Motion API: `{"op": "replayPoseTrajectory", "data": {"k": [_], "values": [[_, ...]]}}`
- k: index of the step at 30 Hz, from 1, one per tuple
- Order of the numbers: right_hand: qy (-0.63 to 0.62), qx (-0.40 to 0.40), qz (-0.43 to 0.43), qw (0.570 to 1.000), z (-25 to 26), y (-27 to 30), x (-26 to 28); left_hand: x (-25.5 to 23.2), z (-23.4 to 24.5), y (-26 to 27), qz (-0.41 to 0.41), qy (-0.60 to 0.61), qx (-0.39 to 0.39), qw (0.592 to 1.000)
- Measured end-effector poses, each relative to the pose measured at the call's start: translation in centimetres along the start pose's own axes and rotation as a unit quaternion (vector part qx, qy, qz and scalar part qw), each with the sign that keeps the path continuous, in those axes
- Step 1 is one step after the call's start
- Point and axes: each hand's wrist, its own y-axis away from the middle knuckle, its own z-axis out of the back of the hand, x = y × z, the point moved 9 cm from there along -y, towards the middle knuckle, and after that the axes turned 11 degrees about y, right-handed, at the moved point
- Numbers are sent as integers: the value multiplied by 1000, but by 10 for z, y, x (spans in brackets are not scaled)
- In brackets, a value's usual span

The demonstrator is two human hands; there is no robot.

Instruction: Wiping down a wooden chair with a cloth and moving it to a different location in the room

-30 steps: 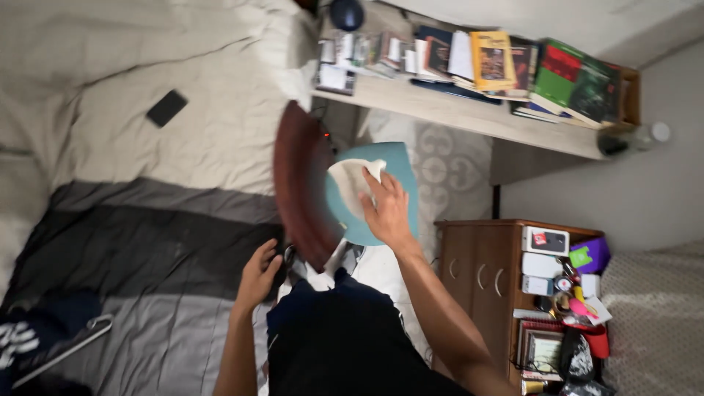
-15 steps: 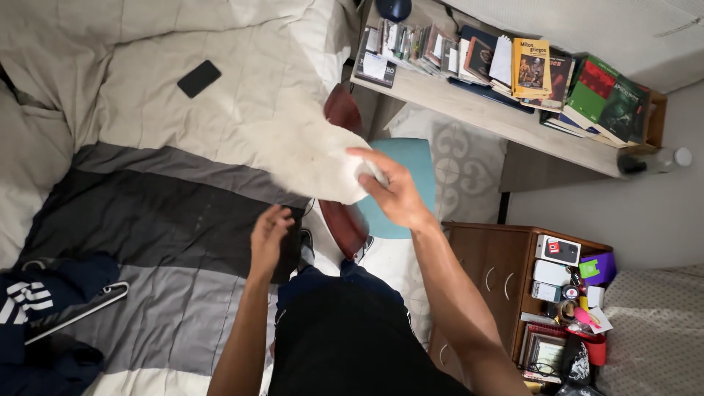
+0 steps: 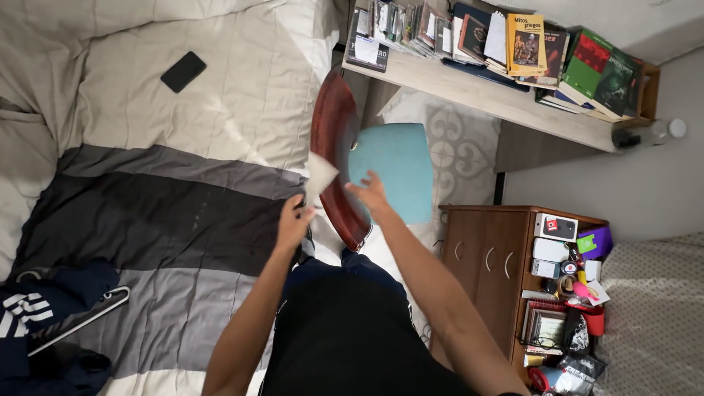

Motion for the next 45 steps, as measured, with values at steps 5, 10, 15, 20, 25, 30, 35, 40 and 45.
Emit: {"op": "replayPoseTrajectory", "data": {"k": [5,10,15,20,25,30,35,40,45], "values": [[150,27,25,988,-33,22,12,52,-46,-29,36,78,35,996],[177,7,39,983,-18,30,-1,109,-29,-52,74,106,-28,991],[379,44,144,913,-23,136,91,134,27,-40,91,80,-122,985],[511,-21,167,843,-51,132,49,156,27,-18,140,74,-65,985],[494,-95,220,836,-12,137,37,128,50,13,129,69,-48,988],[523,-130,130,832,67,135,-8,156,110,48,140,23,-109,984],[542,-206,93,810,184,142,-14,213,133,70,144,-3,-111,983],[569,-269,114,769,332,128,8,252,111,99,127,15,-127,984],[687,-378,154,602,458,83,8,255,59,134,118,5,-123,985]]}}
